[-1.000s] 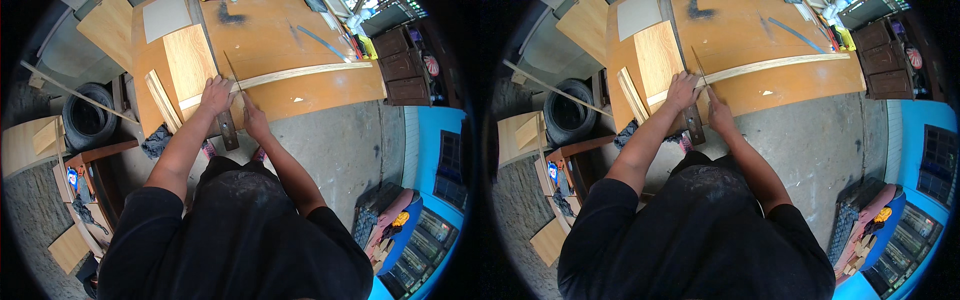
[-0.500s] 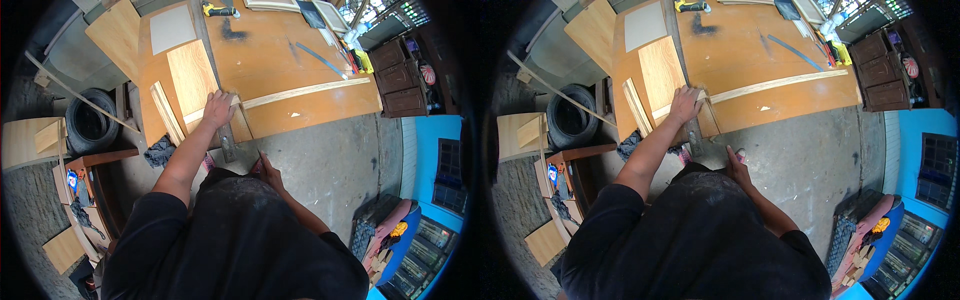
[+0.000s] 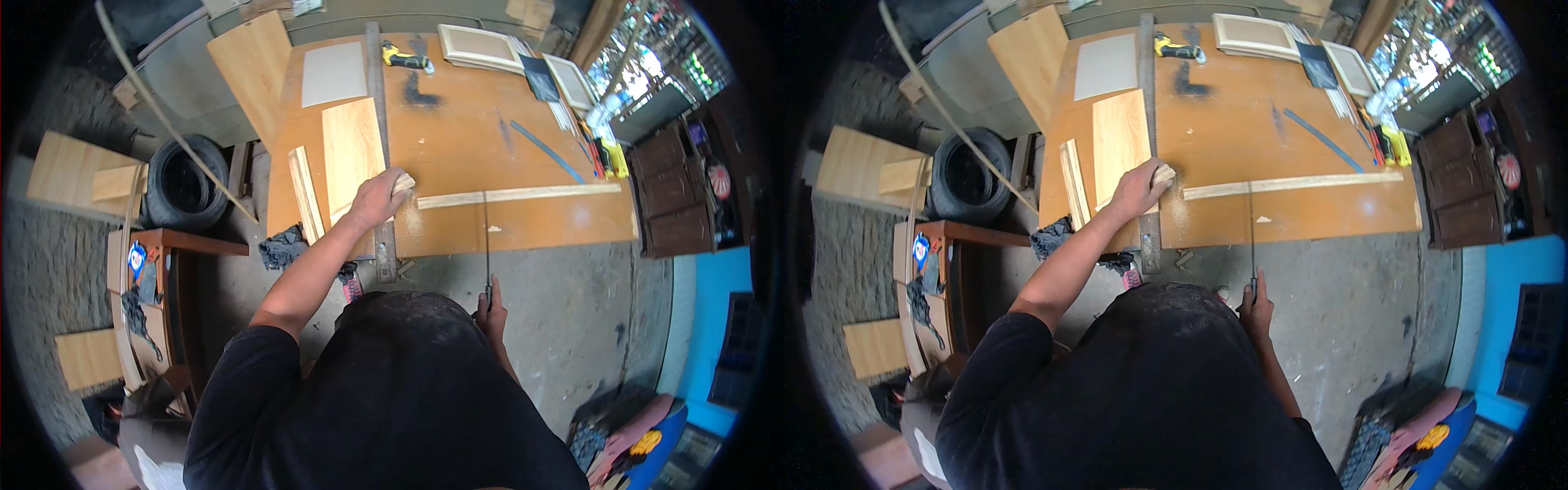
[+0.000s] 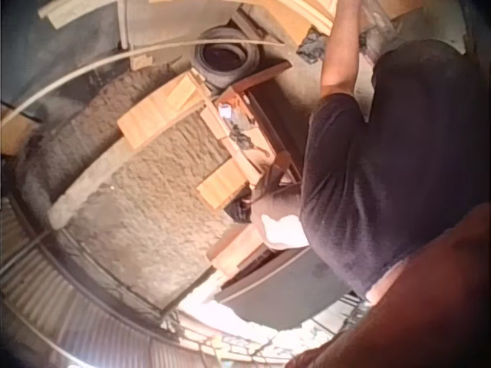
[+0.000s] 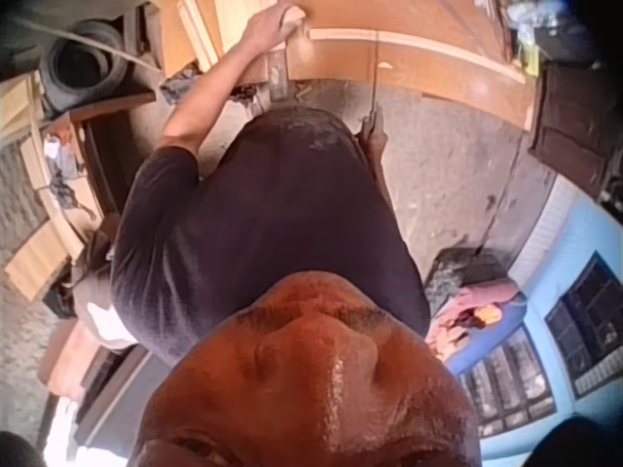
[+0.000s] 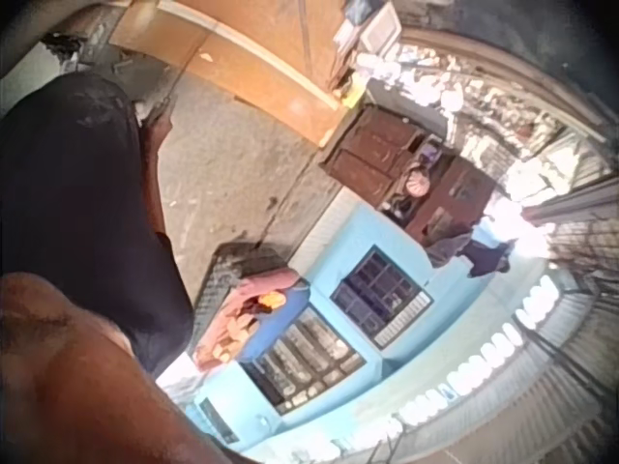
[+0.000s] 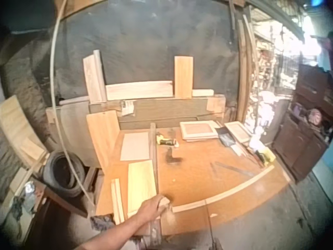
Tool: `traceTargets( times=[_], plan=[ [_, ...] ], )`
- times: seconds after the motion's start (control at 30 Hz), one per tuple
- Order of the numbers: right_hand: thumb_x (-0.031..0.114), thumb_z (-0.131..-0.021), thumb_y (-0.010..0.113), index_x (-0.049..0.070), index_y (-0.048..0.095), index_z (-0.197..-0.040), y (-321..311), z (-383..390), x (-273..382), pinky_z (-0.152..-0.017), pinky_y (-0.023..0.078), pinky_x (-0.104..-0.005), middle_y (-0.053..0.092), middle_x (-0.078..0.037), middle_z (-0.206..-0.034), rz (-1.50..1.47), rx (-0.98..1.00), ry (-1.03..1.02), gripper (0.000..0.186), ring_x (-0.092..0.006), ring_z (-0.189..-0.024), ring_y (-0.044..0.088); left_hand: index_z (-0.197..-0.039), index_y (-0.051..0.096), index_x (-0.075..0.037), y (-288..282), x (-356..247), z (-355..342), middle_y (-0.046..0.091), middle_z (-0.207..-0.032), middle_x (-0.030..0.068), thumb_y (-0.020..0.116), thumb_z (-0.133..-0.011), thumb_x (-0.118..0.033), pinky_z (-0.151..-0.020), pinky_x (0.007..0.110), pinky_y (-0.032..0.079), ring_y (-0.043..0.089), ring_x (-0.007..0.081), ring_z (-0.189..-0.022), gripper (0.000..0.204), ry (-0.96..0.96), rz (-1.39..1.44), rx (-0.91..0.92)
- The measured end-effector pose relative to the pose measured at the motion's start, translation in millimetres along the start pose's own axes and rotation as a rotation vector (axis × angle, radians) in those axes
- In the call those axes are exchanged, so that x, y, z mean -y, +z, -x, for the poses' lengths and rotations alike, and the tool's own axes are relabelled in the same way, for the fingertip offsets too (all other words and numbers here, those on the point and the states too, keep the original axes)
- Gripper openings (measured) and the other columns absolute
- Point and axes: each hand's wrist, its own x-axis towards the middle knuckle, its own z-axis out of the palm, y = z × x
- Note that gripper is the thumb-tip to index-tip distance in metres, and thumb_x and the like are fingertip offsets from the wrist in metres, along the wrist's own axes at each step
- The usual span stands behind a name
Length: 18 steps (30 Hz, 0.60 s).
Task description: The person is marking a wooden strip using a ruler and pen, and then sawing it with a hand saw on a workbench.
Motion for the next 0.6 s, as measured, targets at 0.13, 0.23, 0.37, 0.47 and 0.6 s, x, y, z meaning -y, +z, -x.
traceTargets(
  times=[0.13,0.23,0.37,0.47,0.6],
  plan=[
    [0.021,-0.103,0.050,0.008,0.038,-0.153,-17,-23,-6,-0.055,0.055,-0.0360,0.060,-0.010,-0.068,-0.115,-0.024,-0.055,0.053,-0.0208,-0.054,0.064,-0.111,0.053,-0.004,-13,-23,9,0.068,-0.093,0.0166,0.069,-0.092,-0.021,-0.073,0.040,0.054,0.070,0.0334,-0.082,0.030,-0.079,0.096,-0.107],
    [0.020,-0.103,0.050,0.007,0.038,-0.153,-35,-38,-7,-0.055,0.055,-0.0359,0.060,-0.010,-0.070,-0.127,0.013,-0.075,0.053,-0.0197,-0.054,0.064,-0.116,0.051,-0.005,-18,-37,17,0.066,-0.082,0.0106,0.066,-0.095,-0.018,-0.065,0.034,0.052,0.067,0.0197,-0.071,0.029,-0.434,0.536,-0.108],
    [0.018,-0.103,0.050,0.008,0.037,-0.153,-58,-54,-18,-0.054,0.054,-0.0348,0.058,-0.008,-0.071,-0.102,0.066,-0.134,0.053,-0.0172,-0.054,0.063,-0.114,0.050,-0.009,-10,-42,31,0.053,-0.075,0.0005,0.058,-0.102,-0.016,-0.054,0.027,0.044,0.052,0.0111,-0.058,0.016,-0.525,0.956,-0.355],
    [0.018,-0.103,0.049,0.007,0.037,-0.154,-70,-60,-21,-0.054,0.054,-0.0342,0.055,-0.006,-0.070,-0.085,0.095,-0.130,0.053,-0.0163,-0.054,0.062,-0.117,0.049,-0.012,-5,-34,43,0.053,-0.086,0.0029,0.055,-0.104,-0.019,-0.056,0.028,0.045,0.053,0.0140,-0.061,0.016,-0.476,1.197,-0.441],
    [0.017,-0.103,0.048,0.006,0.036,-0.154,-76,-68,-24,-0.053,0.054,-0.0335,0.053,-0.006,-0.069,-0.049,0.100,-0.151,0.053,-0.0153,-0.053,0.060,-0.118,0.048,-0.016,-3,-23,53,0.051,-0.090,0.0039,0.056,-0.103,-0.019,-0.057,0.031,0.046,0.053,0.0152,-0.061,0.017,-0.407,1.279,-0.485]
  ],
)
